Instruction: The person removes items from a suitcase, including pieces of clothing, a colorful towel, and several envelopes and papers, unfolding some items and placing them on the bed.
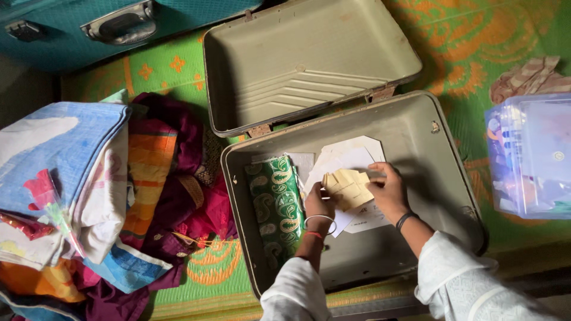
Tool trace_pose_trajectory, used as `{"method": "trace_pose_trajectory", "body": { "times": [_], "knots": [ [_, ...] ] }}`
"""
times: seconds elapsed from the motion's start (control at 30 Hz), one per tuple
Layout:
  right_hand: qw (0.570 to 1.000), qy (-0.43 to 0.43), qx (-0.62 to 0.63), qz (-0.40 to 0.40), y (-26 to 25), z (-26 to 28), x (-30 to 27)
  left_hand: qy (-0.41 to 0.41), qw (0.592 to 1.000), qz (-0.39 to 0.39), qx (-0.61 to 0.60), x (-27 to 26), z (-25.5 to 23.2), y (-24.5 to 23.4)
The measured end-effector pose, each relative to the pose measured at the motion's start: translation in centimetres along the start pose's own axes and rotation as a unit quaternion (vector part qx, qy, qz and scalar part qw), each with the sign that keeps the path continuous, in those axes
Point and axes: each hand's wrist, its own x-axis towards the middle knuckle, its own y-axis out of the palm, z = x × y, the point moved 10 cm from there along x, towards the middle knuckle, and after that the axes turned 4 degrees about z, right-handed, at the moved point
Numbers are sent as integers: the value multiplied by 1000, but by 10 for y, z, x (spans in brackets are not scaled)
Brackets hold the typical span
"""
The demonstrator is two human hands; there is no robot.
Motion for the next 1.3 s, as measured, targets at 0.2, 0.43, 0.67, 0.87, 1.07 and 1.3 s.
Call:
{"method": "trace_pose_trajectory", "body": {
  "times": [0.2,0.43,0.67,0.87,1.07,1.3],
  "knots": [
    [979,-26,-203,-9,-4,-11,36,33,976,-181,118,-23,-44,-13],
    [969,79,-234,-4,4,-53,46,-129,971,-187,77,-18,-29,-11],
    [927,116,-355,-36,-1,-52,39,-180,955,-178,153,-6,-2,7],
    [901,182,-392,-29,-8,-52,40,-144,957,-180,175,-3,-2,-1],
    [891,172,-421,4,-6,-72,56,-128,968,-180,118,-16,-16,-9],
    [945,67,-319,31,10,-137,86,-148,964,-179,131,-17,-24,-13]
  ]
}}
